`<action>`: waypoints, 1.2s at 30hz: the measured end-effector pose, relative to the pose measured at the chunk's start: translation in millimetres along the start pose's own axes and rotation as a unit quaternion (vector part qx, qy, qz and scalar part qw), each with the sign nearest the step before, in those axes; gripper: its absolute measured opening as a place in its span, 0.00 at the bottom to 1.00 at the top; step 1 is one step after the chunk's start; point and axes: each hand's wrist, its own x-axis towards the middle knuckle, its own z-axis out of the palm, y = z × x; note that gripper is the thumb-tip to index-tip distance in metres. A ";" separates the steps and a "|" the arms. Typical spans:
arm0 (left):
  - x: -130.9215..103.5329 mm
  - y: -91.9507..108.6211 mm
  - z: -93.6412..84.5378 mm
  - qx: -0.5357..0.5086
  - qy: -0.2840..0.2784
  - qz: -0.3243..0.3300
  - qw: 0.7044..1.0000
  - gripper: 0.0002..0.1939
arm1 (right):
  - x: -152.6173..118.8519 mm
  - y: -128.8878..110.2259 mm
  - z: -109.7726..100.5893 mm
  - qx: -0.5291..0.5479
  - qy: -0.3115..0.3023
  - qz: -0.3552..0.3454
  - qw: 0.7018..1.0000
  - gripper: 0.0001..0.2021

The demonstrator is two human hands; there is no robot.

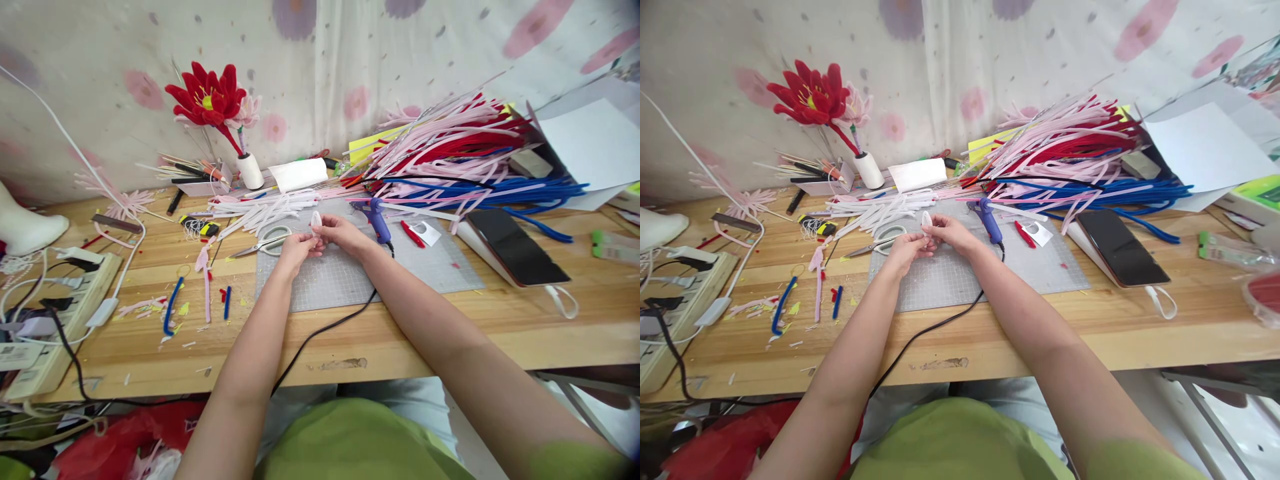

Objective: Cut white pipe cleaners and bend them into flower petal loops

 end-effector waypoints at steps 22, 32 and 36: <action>-3.3 -1.3 13.3 -0.114 0.012 -0.022 0.993 0.05 | 2.2 0.0 23.8 0.020 0.216 -0.055 0.975 0.13; 6.7 -9.5 5.8 -0.012 0.097 0.070 0.993 0.04 | 1.2 -1.6 9.2 -0.027 0.057 0.016 0.998 0.15; 5.6 -9.0 9.5 -0.044 0.098 0.068 0.992 0.05 | 4.1 4.1 15.4 0.051 0.107 0.014 0.993 0.14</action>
